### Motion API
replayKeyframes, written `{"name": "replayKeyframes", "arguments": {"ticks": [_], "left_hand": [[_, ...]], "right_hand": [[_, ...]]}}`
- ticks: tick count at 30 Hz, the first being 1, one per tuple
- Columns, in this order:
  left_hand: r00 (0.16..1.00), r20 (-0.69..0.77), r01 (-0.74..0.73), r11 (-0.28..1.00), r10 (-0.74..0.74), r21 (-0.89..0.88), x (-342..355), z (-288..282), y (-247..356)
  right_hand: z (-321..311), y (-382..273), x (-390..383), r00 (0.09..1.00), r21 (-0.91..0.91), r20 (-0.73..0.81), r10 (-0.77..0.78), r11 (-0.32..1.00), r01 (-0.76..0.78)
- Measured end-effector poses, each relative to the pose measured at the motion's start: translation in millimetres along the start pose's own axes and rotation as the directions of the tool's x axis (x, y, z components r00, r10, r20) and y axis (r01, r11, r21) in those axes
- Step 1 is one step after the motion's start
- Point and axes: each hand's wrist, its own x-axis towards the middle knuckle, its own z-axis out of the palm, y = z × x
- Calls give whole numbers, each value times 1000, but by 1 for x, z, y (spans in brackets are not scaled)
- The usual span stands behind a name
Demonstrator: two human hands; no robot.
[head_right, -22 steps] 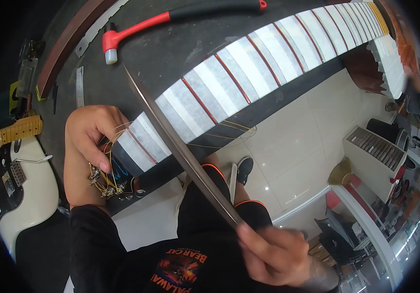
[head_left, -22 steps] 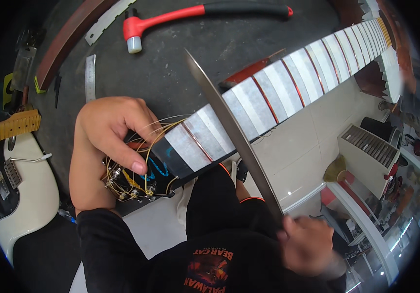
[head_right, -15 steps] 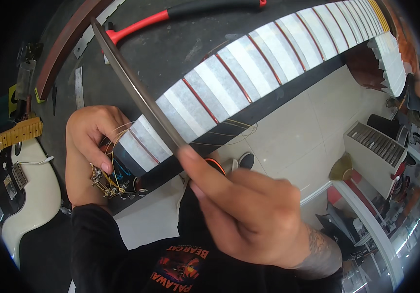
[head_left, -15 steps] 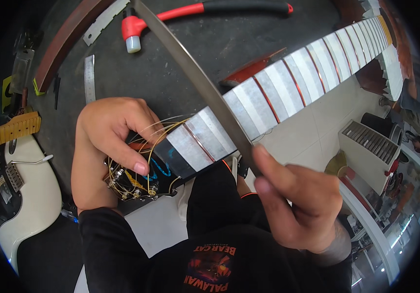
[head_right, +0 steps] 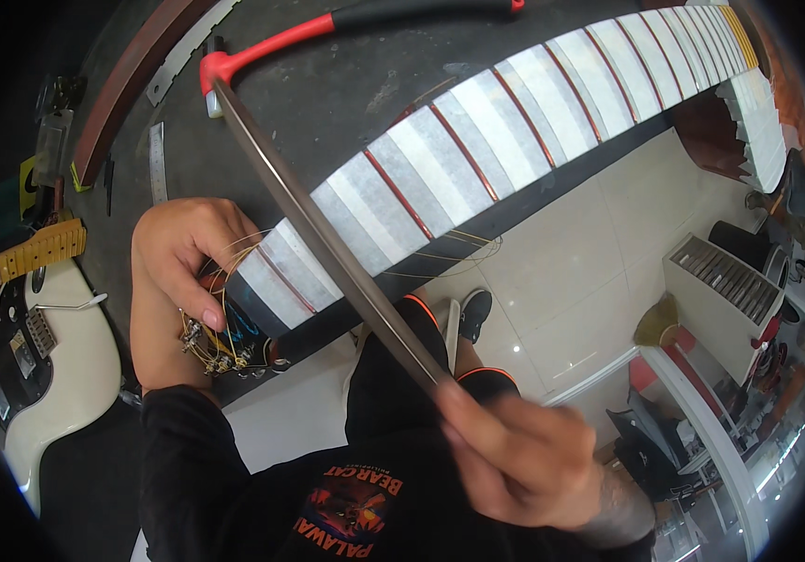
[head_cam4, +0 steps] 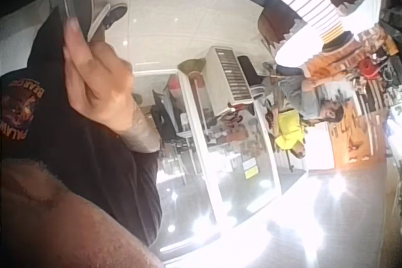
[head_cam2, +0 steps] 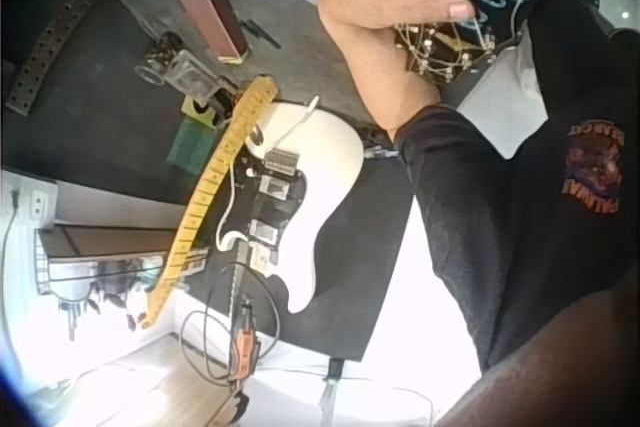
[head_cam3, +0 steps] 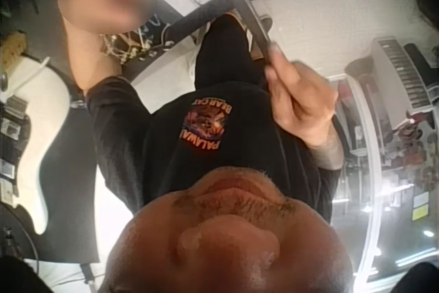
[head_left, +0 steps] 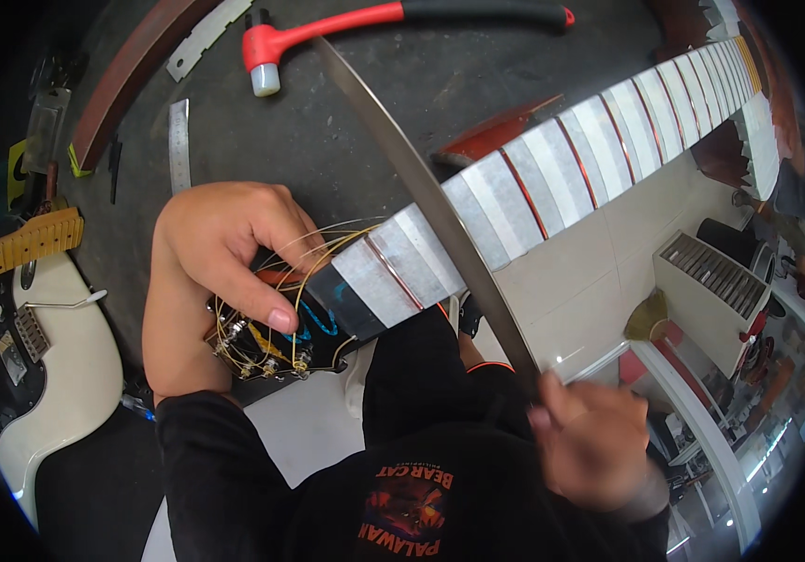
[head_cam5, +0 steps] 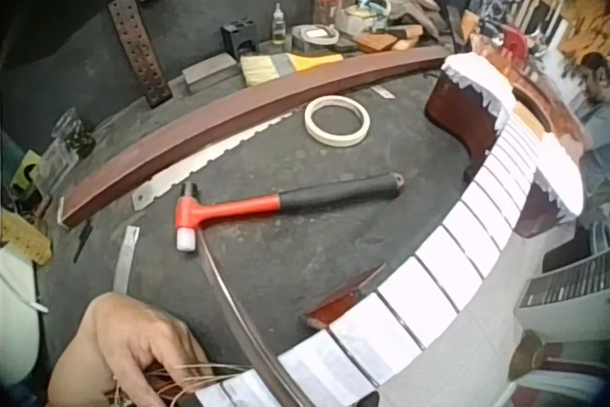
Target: The person uses a long metal file to sand down the frets on a guitar neck, moving the file back and forth across the white tape-covered fretboard while holding the neck steady.
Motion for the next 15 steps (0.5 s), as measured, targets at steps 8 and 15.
{"name": "replayKeyframes", "arguments": {"ticks": [8, 15], "left_hand": [[999, 0, -35, 999, 35, -3, -4, 2, -4], [999, -36, -36, 999, 35, -39, -6, 1, -2]], "right_hand": [[8, 9, 26, 994, 15, -10, -104, 994, 105], [-18, 19, -88, 999, 0, 41, -21, 1000, 21]]}}
